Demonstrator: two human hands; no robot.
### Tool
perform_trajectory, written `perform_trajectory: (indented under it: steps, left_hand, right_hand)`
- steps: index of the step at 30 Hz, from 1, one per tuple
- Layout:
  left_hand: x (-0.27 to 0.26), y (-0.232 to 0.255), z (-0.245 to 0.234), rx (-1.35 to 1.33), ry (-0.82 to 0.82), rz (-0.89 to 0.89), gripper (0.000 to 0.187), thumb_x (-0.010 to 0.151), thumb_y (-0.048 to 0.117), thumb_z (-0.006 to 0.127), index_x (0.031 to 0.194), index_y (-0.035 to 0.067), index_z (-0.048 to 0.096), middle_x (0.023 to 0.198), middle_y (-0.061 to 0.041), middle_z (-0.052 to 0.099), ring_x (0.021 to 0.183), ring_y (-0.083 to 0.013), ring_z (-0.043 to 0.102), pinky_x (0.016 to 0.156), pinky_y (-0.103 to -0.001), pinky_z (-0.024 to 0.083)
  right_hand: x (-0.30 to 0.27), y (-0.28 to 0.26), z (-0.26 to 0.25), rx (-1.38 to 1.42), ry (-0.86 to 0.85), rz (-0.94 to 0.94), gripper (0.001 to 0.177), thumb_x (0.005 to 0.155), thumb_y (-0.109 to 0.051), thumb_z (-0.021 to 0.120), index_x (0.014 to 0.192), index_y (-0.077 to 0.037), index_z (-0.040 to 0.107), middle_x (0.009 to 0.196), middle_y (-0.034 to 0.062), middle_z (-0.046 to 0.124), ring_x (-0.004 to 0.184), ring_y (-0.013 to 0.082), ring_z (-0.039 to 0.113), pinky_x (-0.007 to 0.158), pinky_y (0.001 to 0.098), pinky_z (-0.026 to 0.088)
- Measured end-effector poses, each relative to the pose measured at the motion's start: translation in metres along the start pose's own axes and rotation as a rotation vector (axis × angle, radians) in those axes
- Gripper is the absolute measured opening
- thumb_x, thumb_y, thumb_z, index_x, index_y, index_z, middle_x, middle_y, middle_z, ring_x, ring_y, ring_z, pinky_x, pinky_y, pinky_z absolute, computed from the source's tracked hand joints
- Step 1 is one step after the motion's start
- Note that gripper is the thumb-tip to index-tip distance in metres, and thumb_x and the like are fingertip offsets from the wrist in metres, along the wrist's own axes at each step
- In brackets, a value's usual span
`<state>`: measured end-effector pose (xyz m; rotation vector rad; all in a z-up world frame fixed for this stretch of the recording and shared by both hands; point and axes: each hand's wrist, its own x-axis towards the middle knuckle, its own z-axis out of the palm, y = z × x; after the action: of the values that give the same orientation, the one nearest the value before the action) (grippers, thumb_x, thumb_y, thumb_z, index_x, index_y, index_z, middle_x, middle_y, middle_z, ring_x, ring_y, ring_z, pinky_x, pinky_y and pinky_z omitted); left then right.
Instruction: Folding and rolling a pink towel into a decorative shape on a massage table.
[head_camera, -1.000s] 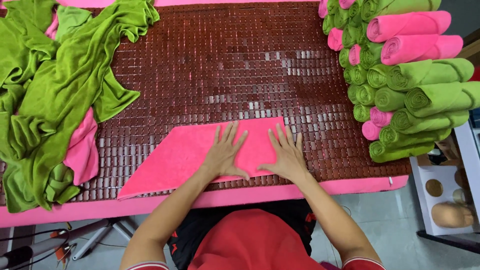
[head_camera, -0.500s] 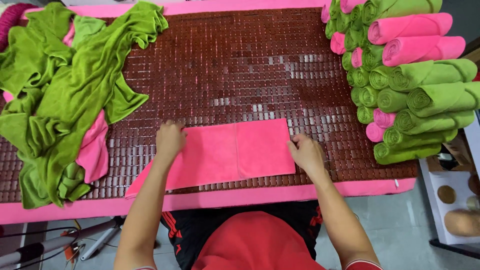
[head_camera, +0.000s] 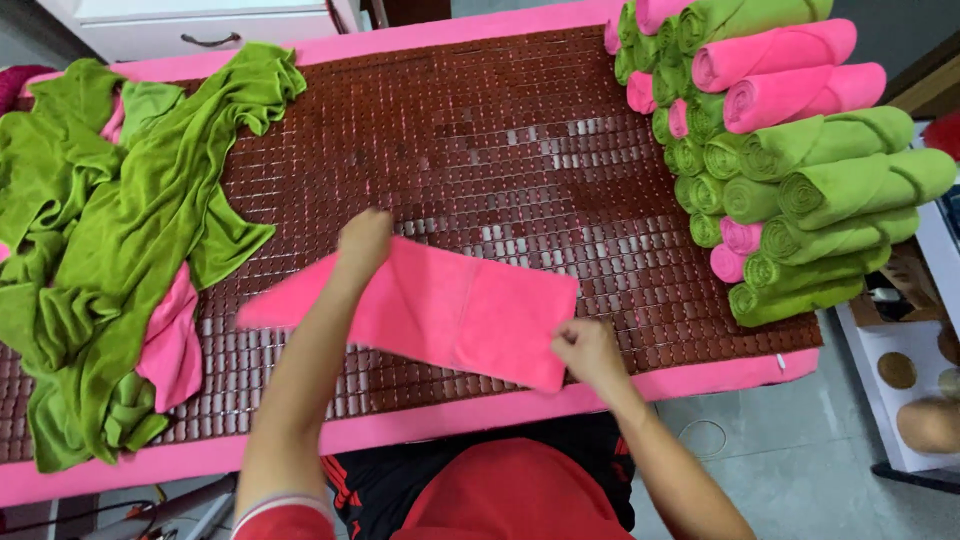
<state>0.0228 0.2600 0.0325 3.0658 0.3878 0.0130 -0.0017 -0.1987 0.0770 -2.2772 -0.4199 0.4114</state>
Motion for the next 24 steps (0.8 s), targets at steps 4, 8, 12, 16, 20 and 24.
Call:
perform_trajectory:
  steps: [4,8,12,16,20,24]
  left_hand:
    - [0.078,0.094,-0.009,-0.075,0.166,0.153,0.023,0.086,-0.006,0.066,0.103,0.004,0.079,0.099,-0.022,0.076,0.086,-0.0385,0.079,0.074,-0.047,0.064]
    - [0.087,0.177,-0.042,-0.436,0.018,0.170,0.029,0.106,0.002,0.048,0.133,0.001,0.060,0.151,-0.034,0.043,0.113,-0.0411,0.059,0.091,-0.049,0.055]
    - [-0.031,0.204,-0.185,-1.011,-0.321,-0.136,0.042,0.107,0.037,0.035,0.128,0.008,0.057,0.126,-0.011,0.066,0.112,-0.0224,0.063,0.100,-0.043,0.052]
    - [-0.120,0.134,-0.030,-0.523,-0.002,0.475,0.022,0.094,0.027,0.067,0.104,0.008,0.065,0.107,-0.017,0.060,0.105,-0.0423,0.064,0.083,-0.054,0.055]
    - [-0.222,0.110,-0.033,-0.508,0.088,0.596,0.039,0.086,0.040,0.081,0.107,0.008,0.073,0.120,-0.017,0.063,0.118,-0.0406,0.061,0.100,-0.052,0.048]
    - [-0.257,0.109,-0.017,-0.513,0.226,0.525,0.035,0.088,0.032,0.082,0.115,0.009,0.077,0.140,-0.017,0.063,0.141,-0.0416,0.052,0.119,-0.058,0.036]
  right_hand:
    - [-0.037,0.018,0.069,0.198,0.027,0.027,0.017,0.076,-0.008,0.076,0.086,-0.016,0.087,0.079,0.0101,0.083,0.079,0.0260,0.079,0.073,0.0374,0.061]
    - [-0.067,-0.019,0.086,0.474,-0.131,0.110,0.024,0.089,-0.014,0.077,0.111,-0.005,0.083,0.073,0.0053,0.082,0.056,0.0104,0.071,0.057,0.0267,0.060]
    - [-0.062,-0.026,0.050,0.082,0.193,-0.688,0.010,0.086,-0.004,0.077,0.096,-0.006,0.080,0.091,0.0067,0.079,0.070,0.0153,0.068,0.065,0.0291,0.059]
    - [-0.026,0.007,0.026,-0.168,0.216,-0.848,0.023,0.078,-0.009,0.076,0.100,-0.016,0.077,0.110,0.0057,0.072,0.101,0.0317,0.068,0.078,0.0428,0.054]
    - [-0.019,0.007,0.009,-0.290,0.046,-0.842,0.020,0.085,-0.016,0.076,0.105,-0.016,0.077,0.118,0.0043,0.070,0.109,0.0293,0.067,0.080,0.0411,0.054]
    - [-0.010,0.020,0.022,-0.347,0.082,-0.923,0.009,0.093,-0.017,0.069,0.098,-0.018,0.077,0.109,0.0042,0.071,0.096,0.0281,0.067,0.072,0.0403,0.053]
